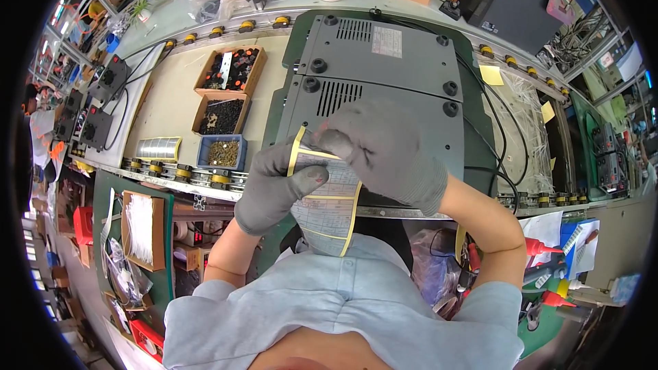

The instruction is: Assembling a power inverter unit by installing screws, applying a product label, and connecting internal wiring at an assembly station.

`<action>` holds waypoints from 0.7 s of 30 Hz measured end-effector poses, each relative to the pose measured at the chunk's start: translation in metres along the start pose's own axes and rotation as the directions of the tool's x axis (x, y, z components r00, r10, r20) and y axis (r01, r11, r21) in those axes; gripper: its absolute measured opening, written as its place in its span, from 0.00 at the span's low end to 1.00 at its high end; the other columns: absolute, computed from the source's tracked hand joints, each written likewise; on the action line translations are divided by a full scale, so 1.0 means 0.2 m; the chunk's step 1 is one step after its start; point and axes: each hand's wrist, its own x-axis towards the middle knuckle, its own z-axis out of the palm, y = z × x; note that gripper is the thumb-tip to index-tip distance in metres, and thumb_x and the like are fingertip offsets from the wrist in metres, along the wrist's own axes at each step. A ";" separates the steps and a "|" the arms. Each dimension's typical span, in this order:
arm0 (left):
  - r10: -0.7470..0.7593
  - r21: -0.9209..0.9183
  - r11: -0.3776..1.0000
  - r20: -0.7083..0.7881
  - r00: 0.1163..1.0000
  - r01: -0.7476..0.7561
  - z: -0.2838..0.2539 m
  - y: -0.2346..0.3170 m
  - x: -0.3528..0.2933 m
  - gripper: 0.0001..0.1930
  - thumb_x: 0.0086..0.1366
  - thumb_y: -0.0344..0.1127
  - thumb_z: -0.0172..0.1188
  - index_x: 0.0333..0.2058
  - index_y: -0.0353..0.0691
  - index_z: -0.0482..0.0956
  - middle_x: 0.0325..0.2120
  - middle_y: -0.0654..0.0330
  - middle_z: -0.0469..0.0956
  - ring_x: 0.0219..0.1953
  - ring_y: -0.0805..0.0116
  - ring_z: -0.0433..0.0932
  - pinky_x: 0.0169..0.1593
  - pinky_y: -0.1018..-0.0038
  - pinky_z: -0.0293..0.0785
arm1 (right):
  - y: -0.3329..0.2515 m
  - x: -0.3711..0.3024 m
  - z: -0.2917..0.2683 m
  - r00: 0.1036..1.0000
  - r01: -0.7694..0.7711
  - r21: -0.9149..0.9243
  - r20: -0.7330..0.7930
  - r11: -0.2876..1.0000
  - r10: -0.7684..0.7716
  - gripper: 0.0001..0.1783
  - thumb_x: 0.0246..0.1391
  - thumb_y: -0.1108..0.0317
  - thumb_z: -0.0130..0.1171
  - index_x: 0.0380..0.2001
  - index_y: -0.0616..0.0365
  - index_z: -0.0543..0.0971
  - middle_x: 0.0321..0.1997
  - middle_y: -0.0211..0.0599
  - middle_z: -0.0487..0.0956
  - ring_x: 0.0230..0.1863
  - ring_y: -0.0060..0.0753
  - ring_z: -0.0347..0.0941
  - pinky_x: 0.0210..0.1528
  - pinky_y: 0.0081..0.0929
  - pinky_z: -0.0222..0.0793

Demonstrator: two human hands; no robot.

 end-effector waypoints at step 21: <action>-0.069 -0.152 0.985 0.055 0.996 0.076 -0.05 -0.02 0.01 0.12 0.57 0.29 0.60 0.40 0.34 0.77 0.33 0.64 0.76 0.36 0.79 0.72 0.40 0.79 0.69 | -0.05 -0.03 0.01 0.842 -0.486 0.532 0.075 0.693 0.534 0.11 0.51 0.66 0.57 0.31 0.64 0.77 0.29 0.41 0.77 0.31 0.38 0.74 0.37 0.26 0.68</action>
